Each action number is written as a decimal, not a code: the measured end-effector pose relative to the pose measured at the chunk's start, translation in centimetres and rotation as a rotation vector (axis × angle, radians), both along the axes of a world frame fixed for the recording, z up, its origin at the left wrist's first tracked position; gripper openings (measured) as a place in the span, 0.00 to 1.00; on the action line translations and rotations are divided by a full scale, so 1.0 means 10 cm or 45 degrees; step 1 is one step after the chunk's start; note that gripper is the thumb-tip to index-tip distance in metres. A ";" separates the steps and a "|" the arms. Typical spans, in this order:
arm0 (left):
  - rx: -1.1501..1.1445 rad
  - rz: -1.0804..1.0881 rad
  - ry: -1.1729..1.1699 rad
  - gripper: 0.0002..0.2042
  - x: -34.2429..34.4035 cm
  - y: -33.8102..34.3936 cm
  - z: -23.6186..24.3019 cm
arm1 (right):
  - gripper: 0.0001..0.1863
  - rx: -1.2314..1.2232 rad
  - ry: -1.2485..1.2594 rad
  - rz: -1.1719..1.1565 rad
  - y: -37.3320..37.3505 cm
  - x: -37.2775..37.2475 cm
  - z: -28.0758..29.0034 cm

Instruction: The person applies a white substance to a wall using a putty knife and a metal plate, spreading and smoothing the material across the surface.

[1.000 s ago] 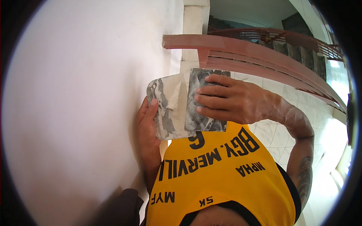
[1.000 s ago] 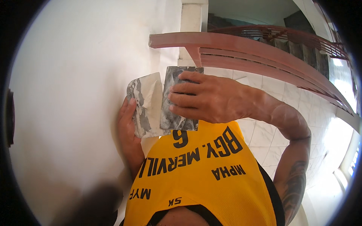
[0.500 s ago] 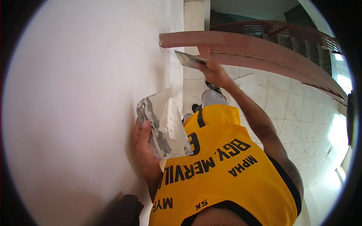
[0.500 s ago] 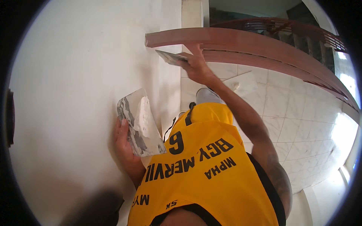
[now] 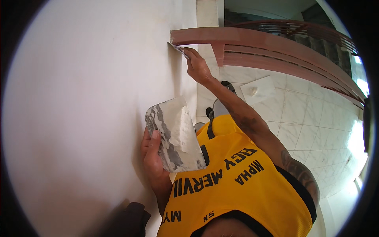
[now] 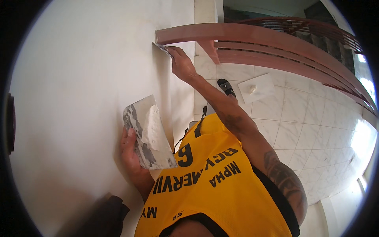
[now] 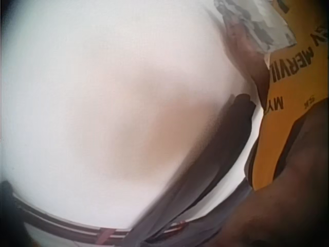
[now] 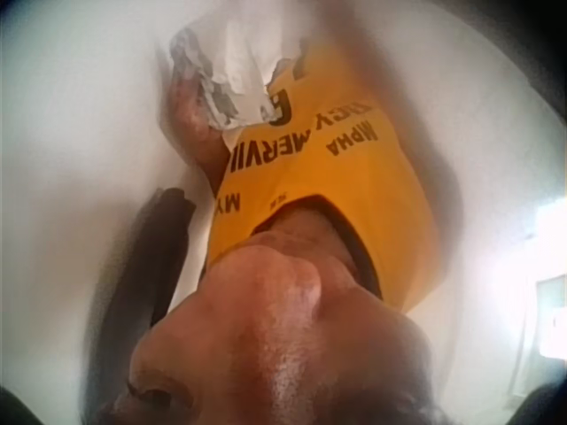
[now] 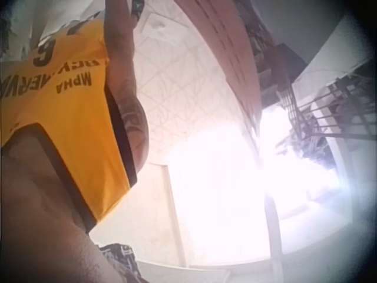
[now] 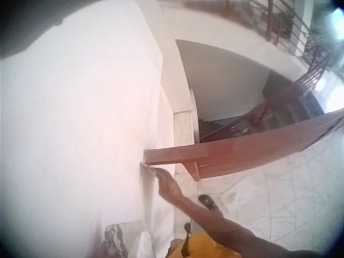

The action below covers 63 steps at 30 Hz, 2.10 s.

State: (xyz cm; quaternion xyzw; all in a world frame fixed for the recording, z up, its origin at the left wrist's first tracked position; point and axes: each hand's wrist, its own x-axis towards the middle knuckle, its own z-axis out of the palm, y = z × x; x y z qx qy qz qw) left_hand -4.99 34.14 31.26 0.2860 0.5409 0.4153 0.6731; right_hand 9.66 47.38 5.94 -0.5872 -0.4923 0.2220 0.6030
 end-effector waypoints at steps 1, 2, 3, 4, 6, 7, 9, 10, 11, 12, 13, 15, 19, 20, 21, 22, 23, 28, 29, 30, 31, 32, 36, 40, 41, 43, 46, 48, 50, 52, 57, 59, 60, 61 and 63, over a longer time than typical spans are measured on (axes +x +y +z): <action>-0.004 -0.008 0.000 0.19 0.00 -0.01 0.00 | 0.19 -0.001 0.003 0.000 0.01 -0.04 -0.01; -0.008 -0.018 0.001 0.19 0.00 -0.01 0.00 | 0.22 0.008 -0.016 -0.027 0.01 -0.09 -0.02; -0.009 -0.020 0.003 0.19 0.01 -0.02 0.00 | 0.25 0.017 -0.034 -0.055 0.01 -0.13 -0.03; -0.028 0.003 0.009 0.19 0.03 -0.02 0.03 | 0.25 0.017 -0.033 -0.052 0.02 -0.17 0.00; -0.048 0.025 0.017 0.19 0.11 -0.03 0.09 | 0.26 -0.034 -0.038 -0.061 0.04 -0.23 0.05; -0.043 0.071 0.043 0.19 0.18 -0.05 0.13 | 0.26 -0.036 -0.037 -0.059 0.05 -0.24 0.07; -0.040 0.115 0.071 0.19 0.19 -0.05 0.14 | 0.28 -0.043 -0.093 -0.093 0.07 -0.26 0.10; -0.047 0.086 0.034 0.18 0.15 -0.04 0.11 | 0.28 -0.049 -0.093 -0.098 0.06 -0.28 0.11; -0.053 0.056 -0.002 0.18 0.13 -0.04 0.10 | 0.29 -0.079 -0.130 -0.097 0.03 -0.30 0.12; -0.059 0.048 -0.002 0.18 0.14 -0.04 0.10 | 0.31 -0.110 -0.168 -0.096 -0.01 -0.32 0.12; -0.071 0.091 0.020 0.18 0.18 -0.05 0.11 | 0.31 -0.112 -0.169 -0.098 -0.07 -0.37 0.13; -0.087 0.118 0.042 0.18 0.21 -0.01 0.11 | 0.33 -0.047 -0.199 -0.089 -0.21 -0.47 0.12; -0.078 0.117 0.097 0.18 0.16 0.06 0.09 | 0.33 -0.096 -0.191 0.186 -0.52 -0.43 0.13; -0.061 0.091 0.137 0.19 0.16 0.08 0.09 | 0.31 -0.103 -0.163 0.239 -0.55 -0.34 0.11; -0.056 0.093 0.138 0.19 0.15 0.10 0.09 | 0.31 -0.099 -0.162 0.241 -0.53 -0.29 0.11; -0.038 0.108 0.104 0.19 0.14 0.10 0.08 | 0.28 -0.098 -0.076 0.164 -0.47 -0.23 0.10; -0.025 0.114 0.070 0.19 0.13 0.10 0.08 | 0.26 -0.102 0.009 0.079 -0.40 -0.16 0.11; -0.017 0.082 0.066 0.19 0.10 0.04 0.11 | 0.21 -0.108 0.019 -0.062 0.13 -0.02 0.04; -0.022 0.071 0.071 0.19 0.09 0.03 0.11 | 0.21 -0.103 0.020 -0.069 0.20 -0.03 0.01; -0.017 0.062 0.071 0.19 0.08 0.02 0.11 | 0.22 -0.061 -0.024 -0.106 0.25 -0.04 -0.01; -0.002 0.047 0.089 0.19 0.06 0.00 0.09 | 0.23 -0.018 -0.066 -0.126 0.29 -0.08 0.01; 0.012 0.028 0.107 0.19 0.05 -0.02 0.09 | 0.23 -0.013 -0.066 -0.119 0.29 -0.11 0.03; 0.001 0.023 0.096 0.19 0.05 -0.06 0.05 | 0.26 -0.029 -0.075 -0.096 0.12 -0.28 0.11; -0.002 0.119 0.056 0.19 0.22 -0.01 0.11 | 0.29 -0.074 -0.164 0.101 -0.36 -0.52 0.20; -0.009 0.129 0.089 0.19 0.22 0.01 0.12 | 0.27 -0.092 -0.179 0.189 -0.46 -0.49 0.24; 0.016 0.101 0.048 0.19 0.09 0.06 0.00 | 0.22 -0.054 -0.149 0.253 -0.52 -0.31 0.22; 0.074 0.121 0.031 0.19 0.04 0.08 -0.05 | 0.13 -0.244 0.054 0.274 -0.40 -0.01 0.54; 0.103 0.145 0.050 0.20 0.02 0.07 -0.07 | 0.11 -0.476 0.223 0.205 -0.22 0.12 0.57; 0.047 0.142 -0.062 0.19 -0.04 0.07 -0.09 | 0.12 -0.377 0.132 0.091 0.06 0.20 0.43; 0.044 0.145 -0.069 0.19 -0.01 0.03 -0.03 | 0.12 -0.359 0.077 0.096 0.22 0.20 0.38; 0.065 0.152 -0.096 0.18 -0.04 -0.04 -0.03 | 0.13 -0.306 -0.026 0.013 0.31 0.01 0.30; 0.120 0.079 -0.119 0.19 -0.07 -0.04 -0.07 | 0.14 -0.139 -1.702 0.217 0.32 -0.02 0.24; 0.123 0.075 -0.123 0.19 -0.05 -0.05 -0.07 | 0.16 -0.178 -1.365 0.288 0.34 -0.09 0.21; 0.115 0.099 -0.091 0.19 -0.02 -0.05 -0.06 | 0.16 -0.181 -1.367 0.286 0.35 -0.17 0.16; 0.115 0.114 -0.069 0.19 -0.01 -0.06 -0.07 | 0.16 -0.080 -0.620 0.129 0.30 -0.28 0.13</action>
